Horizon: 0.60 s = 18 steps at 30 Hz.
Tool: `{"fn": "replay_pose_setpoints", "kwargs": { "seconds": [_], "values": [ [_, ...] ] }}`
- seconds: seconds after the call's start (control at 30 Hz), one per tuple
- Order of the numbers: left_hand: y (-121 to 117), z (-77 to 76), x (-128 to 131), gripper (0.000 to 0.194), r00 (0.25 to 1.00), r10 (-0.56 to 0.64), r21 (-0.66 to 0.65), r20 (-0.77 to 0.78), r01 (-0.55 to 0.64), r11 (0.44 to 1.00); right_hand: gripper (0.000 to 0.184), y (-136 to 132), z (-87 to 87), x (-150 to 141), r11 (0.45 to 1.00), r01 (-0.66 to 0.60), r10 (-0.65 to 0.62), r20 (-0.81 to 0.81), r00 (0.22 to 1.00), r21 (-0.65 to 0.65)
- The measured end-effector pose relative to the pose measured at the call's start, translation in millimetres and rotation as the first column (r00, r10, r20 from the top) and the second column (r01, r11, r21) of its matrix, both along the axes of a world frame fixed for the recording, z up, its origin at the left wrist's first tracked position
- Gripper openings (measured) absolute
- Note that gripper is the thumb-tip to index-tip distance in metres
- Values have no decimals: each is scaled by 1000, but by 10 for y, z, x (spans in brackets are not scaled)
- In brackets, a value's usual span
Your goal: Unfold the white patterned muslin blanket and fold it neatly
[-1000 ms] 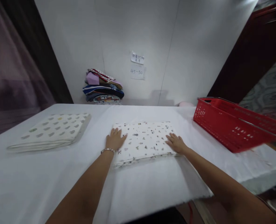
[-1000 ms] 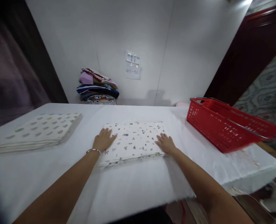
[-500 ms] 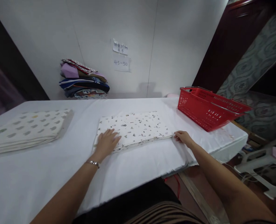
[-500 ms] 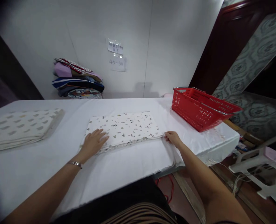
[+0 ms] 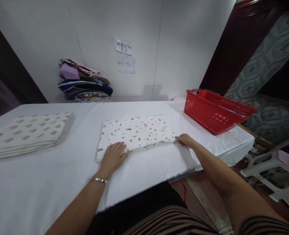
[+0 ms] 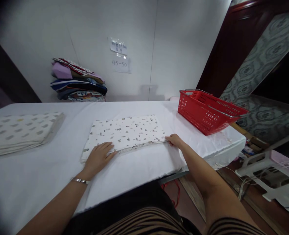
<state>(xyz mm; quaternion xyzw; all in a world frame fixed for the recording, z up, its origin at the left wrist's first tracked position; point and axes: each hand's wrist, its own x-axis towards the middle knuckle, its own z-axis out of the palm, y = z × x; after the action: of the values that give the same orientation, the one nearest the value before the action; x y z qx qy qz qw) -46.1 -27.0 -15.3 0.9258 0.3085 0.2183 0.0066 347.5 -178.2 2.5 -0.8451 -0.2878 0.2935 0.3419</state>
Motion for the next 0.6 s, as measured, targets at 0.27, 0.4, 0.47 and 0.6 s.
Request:
{"fn": "replay_pose_setpoints", "kwargs": {
  "seconds": [0.27,0.4,0.47,0.6],
  "values": [
    [6,-48,1,41,1000,6,-17,13,-5,1000,29,53,7,-30,1000,19,-17,75,997,-25],
    [-4,-38,-3,41,1000,19,-43,-4,-19,999,33,35,53,-32,995,-8,18,89,996,-103],
    [-11,-30,-10,42,1000,17,-58,0,-17,998,34,38,80,-28,992,-16,30,102,994,-129],
    [-33,-24,-29,46,1000,-12,-74,-3,12,997,33,71,118,-40,987,-30,50,128,990,-157]
  ]
}}
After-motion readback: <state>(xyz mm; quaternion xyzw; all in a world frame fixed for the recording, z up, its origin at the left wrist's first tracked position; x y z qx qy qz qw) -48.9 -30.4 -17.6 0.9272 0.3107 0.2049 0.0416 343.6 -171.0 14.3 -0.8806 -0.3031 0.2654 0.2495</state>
